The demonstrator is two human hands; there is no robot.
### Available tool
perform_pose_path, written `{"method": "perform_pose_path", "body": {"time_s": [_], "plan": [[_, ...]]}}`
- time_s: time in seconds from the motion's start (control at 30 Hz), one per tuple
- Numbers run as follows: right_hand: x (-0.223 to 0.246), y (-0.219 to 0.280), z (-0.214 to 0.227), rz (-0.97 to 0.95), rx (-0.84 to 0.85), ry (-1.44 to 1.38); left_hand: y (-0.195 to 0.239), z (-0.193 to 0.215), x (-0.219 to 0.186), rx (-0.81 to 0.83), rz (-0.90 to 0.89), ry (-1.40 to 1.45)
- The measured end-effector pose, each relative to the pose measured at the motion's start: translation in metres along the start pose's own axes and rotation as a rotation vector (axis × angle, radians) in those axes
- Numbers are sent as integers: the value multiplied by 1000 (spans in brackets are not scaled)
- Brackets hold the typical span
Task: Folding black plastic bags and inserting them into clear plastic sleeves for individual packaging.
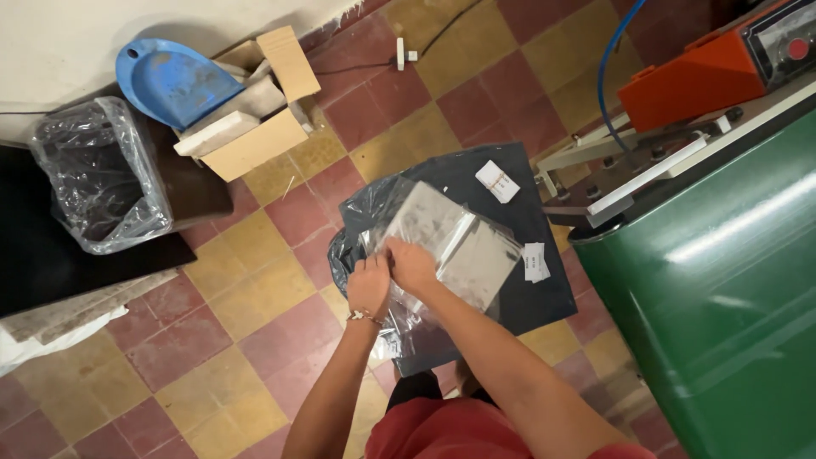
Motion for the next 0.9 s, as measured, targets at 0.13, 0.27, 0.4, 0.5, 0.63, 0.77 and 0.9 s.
{"method": "perform_pose_path", "body": {"time_s": [0.13,0.27,0.4,0.5,0.63,0.77,0.9], "plan": [[-7,-8,-12,20,12,-57,13,-16,6,29,-80,123],[-1,-10,-7,18,20,-2,16,-21,12,49,-168,204],[-4,-12,-15,-28,31,28,19,-32,16,140,-185,283],[-3,-13,-14,-41,28,44,18,-38,21,206,-137,320],[0,-12,-9,-47,30,65,19,-52,27,344,-61,391],[3,-7,-6,-46,45,21,37,-61,28,428,-38,458],[-1,-15,-12,-39,2,-13,65,-35,46,671,163,628]]}}
Point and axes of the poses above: each hand's wrist, its own y-axis away from the middle knuckle, its own z-axis out of the back of the hand, x = y × z, the point moved 7 cm from there along -y, towards the middle knuckle, and after that the axes turned 6 degrees about -x, right-handed, at the moved point
